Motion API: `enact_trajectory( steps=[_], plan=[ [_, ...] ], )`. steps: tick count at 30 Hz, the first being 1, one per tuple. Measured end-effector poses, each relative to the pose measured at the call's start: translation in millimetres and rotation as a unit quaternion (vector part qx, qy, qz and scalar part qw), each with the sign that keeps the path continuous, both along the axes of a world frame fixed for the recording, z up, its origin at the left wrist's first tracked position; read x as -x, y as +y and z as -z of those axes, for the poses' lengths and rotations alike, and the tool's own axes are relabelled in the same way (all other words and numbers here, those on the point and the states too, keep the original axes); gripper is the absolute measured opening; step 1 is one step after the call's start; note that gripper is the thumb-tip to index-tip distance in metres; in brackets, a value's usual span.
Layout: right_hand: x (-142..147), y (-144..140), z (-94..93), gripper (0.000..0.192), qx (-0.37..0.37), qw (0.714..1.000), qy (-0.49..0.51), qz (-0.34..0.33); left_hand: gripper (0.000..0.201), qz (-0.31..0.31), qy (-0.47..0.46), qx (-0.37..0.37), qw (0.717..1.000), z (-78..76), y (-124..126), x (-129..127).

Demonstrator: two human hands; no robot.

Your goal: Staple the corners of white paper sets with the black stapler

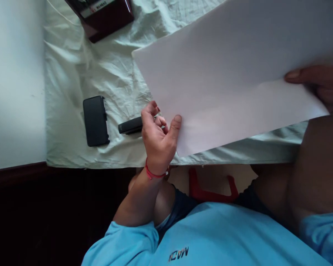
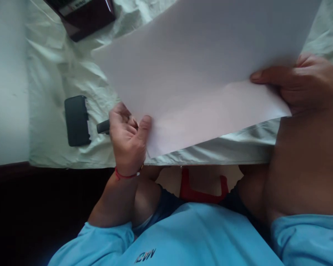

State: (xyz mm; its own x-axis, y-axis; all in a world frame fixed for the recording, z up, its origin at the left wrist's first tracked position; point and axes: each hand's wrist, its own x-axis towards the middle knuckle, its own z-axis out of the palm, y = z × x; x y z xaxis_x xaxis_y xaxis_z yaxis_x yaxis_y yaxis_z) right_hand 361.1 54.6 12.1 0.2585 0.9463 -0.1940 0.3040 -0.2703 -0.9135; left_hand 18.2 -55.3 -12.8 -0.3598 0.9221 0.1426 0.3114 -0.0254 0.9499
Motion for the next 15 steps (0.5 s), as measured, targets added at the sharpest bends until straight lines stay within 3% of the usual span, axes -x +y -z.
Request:
enact_trajectory(
  steps=[4,7,11,15],
  plan=[
    [16,-4,-12.8,0.029,0.019,0.999,0.01,0.04,0.05,0.072,-0.173,0.077,0.979,0.8,5,-5],
    [25,-1,-19.0,0.021,0.034,0.998,0.037,0.025,0.045,0.065,-0.271,0.106,0.954,3.4,11,-12],
    [31,5,-21.6,0.01,0.108,0.994,-0.017,-0.02,0.033,0.065,-0.28,0.076,0.955,12.4,18,-17],
    [21,13,-9.4,0.013,0.135,0.985,-0.082,-0.074,0.03,0.088,-0.233,0.08,0.965,21.6,20,-12]
  ],
)
